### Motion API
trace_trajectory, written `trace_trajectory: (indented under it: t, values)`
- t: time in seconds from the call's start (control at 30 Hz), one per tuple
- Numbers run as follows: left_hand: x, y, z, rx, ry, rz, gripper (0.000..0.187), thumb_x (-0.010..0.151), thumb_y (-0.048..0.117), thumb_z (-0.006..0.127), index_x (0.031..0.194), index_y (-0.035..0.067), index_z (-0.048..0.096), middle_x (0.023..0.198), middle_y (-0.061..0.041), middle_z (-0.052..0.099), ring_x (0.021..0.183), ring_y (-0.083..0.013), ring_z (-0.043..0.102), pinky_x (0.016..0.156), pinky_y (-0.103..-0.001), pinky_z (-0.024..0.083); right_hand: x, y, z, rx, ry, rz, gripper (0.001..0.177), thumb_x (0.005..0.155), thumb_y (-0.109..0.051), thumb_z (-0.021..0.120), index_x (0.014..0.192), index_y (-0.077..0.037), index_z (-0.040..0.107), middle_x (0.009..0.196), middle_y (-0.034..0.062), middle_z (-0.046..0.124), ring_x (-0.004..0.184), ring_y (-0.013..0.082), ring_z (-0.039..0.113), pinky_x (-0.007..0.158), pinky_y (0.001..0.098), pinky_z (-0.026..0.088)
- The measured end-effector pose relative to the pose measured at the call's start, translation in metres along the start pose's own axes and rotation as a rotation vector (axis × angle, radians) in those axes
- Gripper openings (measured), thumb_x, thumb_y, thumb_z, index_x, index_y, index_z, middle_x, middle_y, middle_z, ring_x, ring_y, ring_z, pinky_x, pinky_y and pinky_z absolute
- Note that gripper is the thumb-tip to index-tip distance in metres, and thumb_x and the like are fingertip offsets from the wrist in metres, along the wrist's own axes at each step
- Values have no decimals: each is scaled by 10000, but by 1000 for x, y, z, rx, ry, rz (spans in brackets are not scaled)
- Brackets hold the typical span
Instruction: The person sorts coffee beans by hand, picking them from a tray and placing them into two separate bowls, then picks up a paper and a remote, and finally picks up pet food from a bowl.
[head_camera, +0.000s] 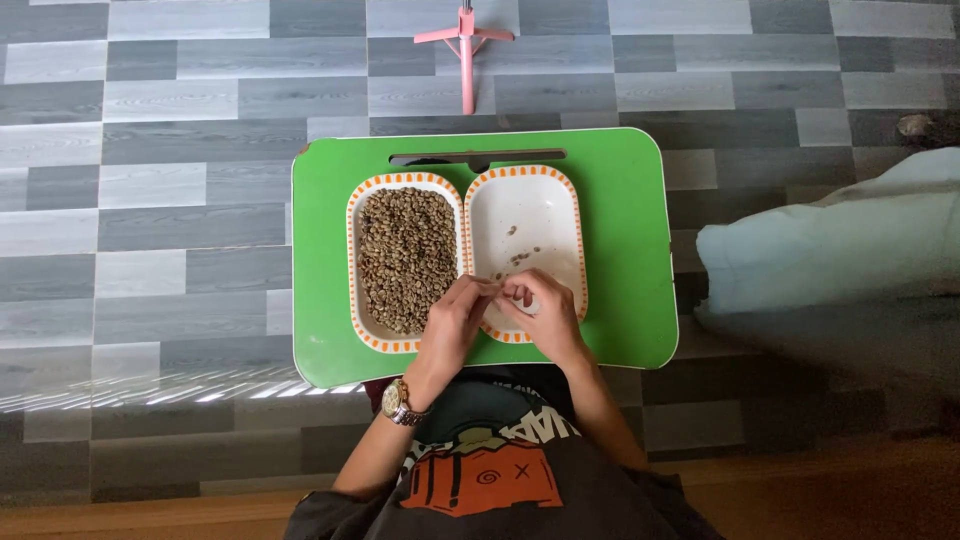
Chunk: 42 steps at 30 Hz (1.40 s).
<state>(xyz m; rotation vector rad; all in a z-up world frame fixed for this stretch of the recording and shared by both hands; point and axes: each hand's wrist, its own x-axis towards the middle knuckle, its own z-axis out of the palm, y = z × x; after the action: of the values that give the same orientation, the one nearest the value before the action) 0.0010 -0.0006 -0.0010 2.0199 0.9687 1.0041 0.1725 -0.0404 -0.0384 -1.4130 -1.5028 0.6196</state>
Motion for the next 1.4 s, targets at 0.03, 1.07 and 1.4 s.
trace_trajectory:
  t: [0.03, 1.07, 1.4]
  values:
    - [-1, -1, 0, 5, -3, -4, 71, 991, 31, 650, 960, 75, 697, 920, -55, 716, 898, -265, 749, 796, -331, 610, 0, 0, 0, 2, 2, -3, 167, 824, -50, 834, 938, -83, 717, 770, 47, 683, 634, 193, 634, 612, 316, 552]
    - [-1, 3, -1, -24, 9, -59, 96, 984, 17, 648, 1022, 66, 720, 915, -72, 691, 873, -278, 736, 792, -336, 603, 7, -13, -10, -130, 100, -35, 106, 866, -2, 751, 932, -82, 728, 745, 76, 670, 609, 215, 631, 538, 320, 527]
    - [-3, 1, 4, 4, -39, -61, 153, 997, 56, 634, 1076, 139, 734, 906, -30, 646, 835, -269, 739, 760, -337, 616, 0, -5, -4, -18, 16, -20, 92, 886, -75, 778, 942, -38, 715, 800, 114, 692, 669, 231, 664, 547, 315, 539]
